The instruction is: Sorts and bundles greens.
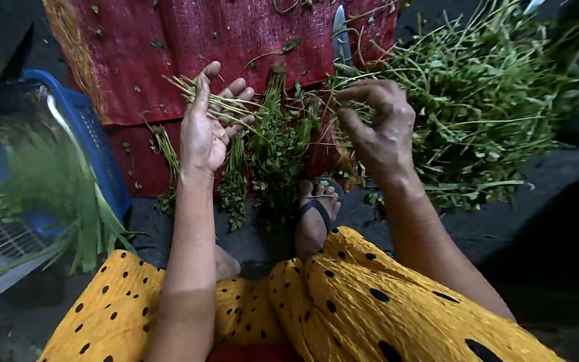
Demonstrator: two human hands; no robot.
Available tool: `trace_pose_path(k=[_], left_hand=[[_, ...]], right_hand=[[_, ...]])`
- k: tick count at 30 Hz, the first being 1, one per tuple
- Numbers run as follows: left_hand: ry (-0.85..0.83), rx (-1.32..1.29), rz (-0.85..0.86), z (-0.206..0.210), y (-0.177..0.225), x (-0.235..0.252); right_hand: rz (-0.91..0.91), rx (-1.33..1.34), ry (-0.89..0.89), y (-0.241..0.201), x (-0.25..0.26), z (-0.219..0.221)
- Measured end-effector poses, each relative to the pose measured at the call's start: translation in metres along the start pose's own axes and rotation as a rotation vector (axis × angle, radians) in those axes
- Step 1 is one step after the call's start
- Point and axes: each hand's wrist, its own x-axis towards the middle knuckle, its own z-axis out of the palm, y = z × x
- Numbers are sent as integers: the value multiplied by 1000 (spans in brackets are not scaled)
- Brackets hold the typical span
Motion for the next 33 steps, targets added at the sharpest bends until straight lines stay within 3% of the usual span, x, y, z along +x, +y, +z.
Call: trace_pose_path(k=[7,10,16,20,23,27,30,33], left_hand=[[13,27,6,9,0,-4],[-1,28,1,12,1,-5],[24,147,-85,2,1,-3],[27,17,-134,-2,0,0],[11,-110,-163,-9,-3,2],[-46,-270,-171,-20,-9,6],[-94,-330,-157,-26,-9,8],[-98,-388,-160,-28,-6,7]], right_hand=[[-396,87,34,-48,7,39],[-461,70,4,-55,9,57],[-280,217,-88,-37,20,37],[-53,355,-81,-15,23,13],[53,297,-41,1,23,6],[239,531,-214,-5,16,10],[264,634,-256,-6,9,27],[181,432,-239,-3,7,38]])
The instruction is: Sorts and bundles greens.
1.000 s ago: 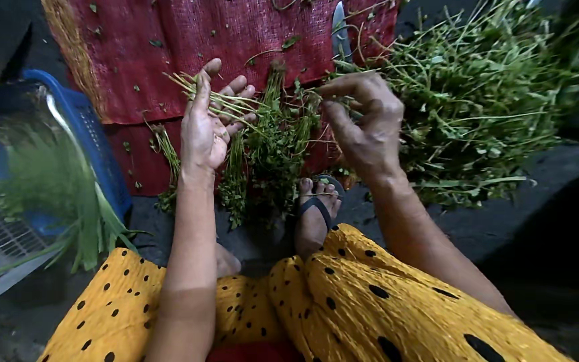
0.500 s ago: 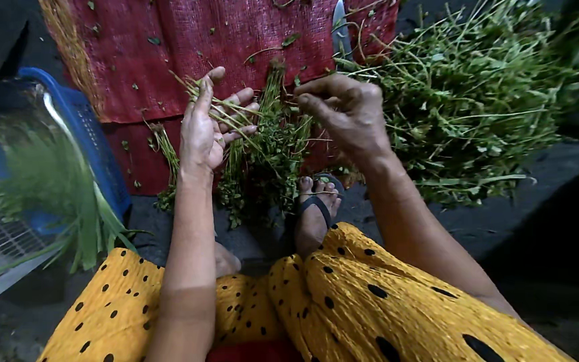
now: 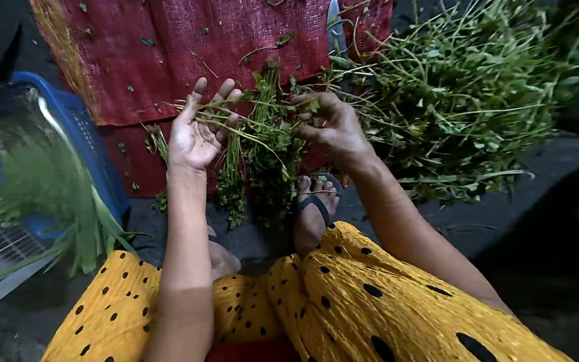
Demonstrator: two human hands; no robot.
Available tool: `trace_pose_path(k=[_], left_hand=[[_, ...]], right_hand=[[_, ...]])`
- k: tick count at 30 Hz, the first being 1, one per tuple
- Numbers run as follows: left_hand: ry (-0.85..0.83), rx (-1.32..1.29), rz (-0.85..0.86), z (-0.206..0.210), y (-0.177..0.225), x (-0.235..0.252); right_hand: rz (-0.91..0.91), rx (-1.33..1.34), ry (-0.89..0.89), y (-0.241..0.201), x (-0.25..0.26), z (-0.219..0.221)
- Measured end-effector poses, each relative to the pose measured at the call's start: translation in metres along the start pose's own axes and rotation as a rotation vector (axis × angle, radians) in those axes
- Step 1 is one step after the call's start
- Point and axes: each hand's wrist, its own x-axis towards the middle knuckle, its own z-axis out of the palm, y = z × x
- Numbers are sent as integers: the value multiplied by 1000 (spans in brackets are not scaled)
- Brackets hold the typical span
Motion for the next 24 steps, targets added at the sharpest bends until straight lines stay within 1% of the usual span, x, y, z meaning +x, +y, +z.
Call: trace_pose_path(k=[2,4,5,7,9,11,15,18,24], left_hand=[[-8,-14,1,1,0,0],[-3,-12,5,3,0,0],[0,-15,5,4,0,0],[-6,-24,3,4,-1,1],[-11,-33,-1,4,-3,3],[-5,-26,-2,5,-4,3],[6,1,26,6,-2,1],[66,45,47,9,-1,-1],[93,28,59,13,-4,-1]], right_hand=[[-104,-67,102,1,-5,5],[-283,-74,241,-3,-13,12],[-375,-85,269,-5,-17,15],[-503,-129,250,-11,-21,20],[-583,-196,206,-15,-21,27],[-601,-241,165,-18,-19,37],[-617,-231,116,-21,-14,47],[-617,-215,111,-23,-15,48],[-639,-255,126,-21,-18,50]])
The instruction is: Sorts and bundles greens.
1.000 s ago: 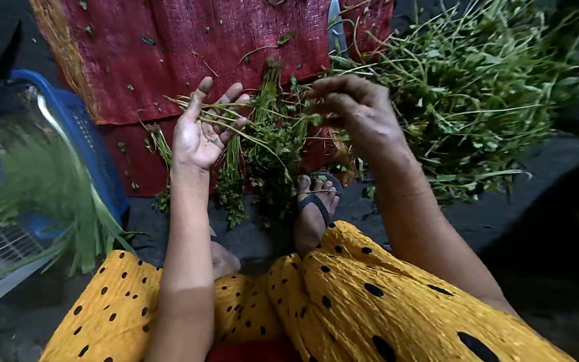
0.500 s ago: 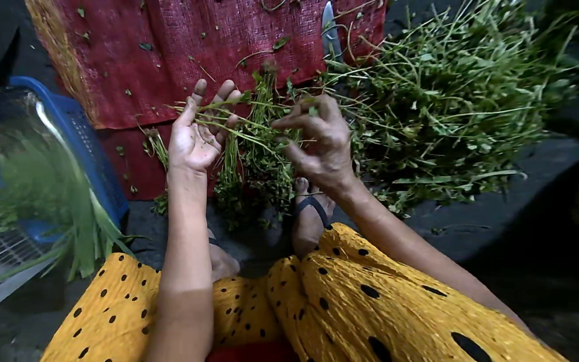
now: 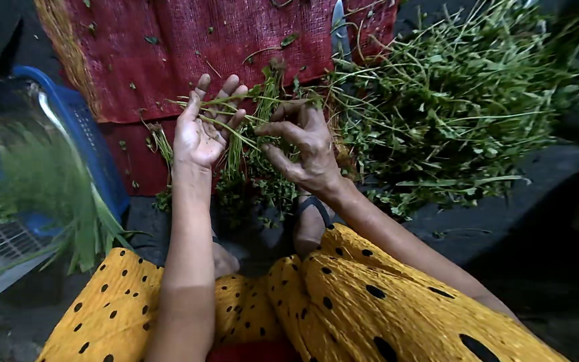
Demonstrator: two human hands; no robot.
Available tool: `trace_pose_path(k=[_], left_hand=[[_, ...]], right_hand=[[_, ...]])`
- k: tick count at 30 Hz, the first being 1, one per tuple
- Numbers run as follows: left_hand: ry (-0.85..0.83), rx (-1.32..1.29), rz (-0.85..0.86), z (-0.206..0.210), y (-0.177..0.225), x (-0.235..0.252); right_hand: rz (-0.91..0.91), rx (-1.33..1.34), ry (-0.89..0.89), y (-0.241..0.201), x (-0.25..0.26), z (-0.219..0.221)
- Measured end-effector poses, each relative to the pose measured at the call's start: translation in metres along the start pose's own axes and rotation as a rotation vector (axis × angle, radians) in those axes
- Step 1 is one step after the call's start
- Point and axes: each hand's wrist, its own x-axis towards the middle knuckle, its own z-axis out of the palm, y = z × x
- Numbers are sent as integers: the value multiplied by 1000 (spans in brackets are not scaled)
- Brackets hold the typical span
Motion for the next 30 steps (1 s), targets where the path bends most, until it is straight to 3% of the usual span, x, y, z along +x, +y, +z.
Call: trace_pose_path(k=[16,21,25,30], left_hand=[[-80,168,18,18,-9,-2],[-1,105,48,23,-21,0],[72,39,120,25,-25,1],[76,-56,175,19,-7,-1]], right_hand=[[332,340,-214,-5,13,6],[358,285,-178,-7,12,6],[538,337,-73,1,4,3],[702,324,60,30,-14,-57]])
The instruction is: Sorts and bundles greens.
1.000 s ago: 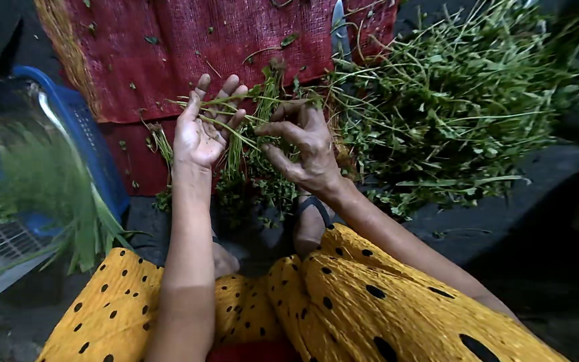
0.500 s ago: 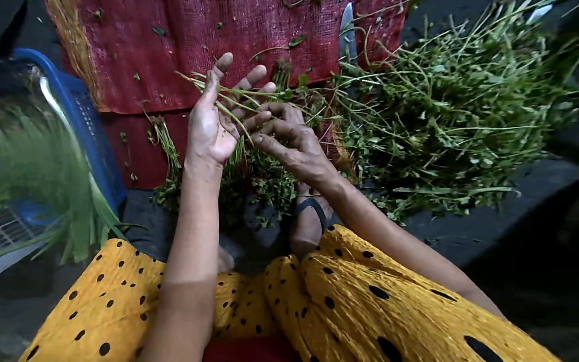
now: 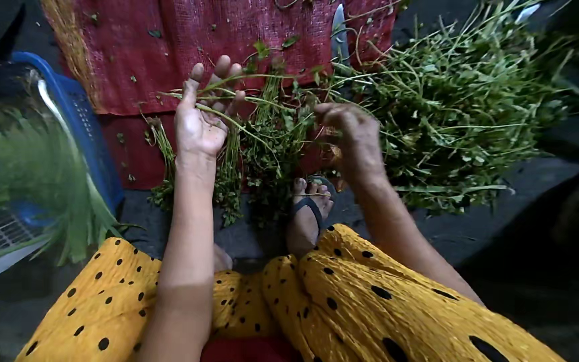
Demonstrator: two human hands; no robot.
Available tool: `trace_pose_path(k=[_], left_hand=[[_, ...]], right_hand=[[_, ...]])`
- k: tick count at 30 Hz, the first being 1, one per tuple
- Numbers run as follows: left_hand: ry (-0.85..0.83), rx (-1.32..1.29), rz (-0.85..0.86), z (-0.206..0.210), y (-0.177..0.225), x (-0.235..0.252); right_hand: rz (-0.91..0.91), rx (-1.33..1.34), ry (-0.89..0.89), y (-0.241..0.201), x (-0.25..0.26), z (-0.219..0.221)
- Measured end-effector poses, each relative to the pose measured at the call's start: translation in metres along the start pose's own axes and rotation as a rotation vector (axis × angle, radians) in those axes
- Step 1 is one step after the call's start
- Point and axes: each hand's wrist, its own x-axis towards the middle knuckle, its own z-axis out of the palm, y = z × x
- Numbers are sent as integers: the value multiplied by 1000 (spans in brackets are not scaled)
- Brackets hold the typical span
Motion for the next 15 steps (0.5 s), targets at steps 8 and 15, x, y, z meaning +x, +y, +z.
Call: trace_pose_path(k=[8,15], left_hand=[[57,-41,-25,-5,0,3],[56,-29,1,0,0,-1]], right_hand=[[-348,-395,235,-13,-7,-33],[-248,-139,-332,-30,-34,37]])
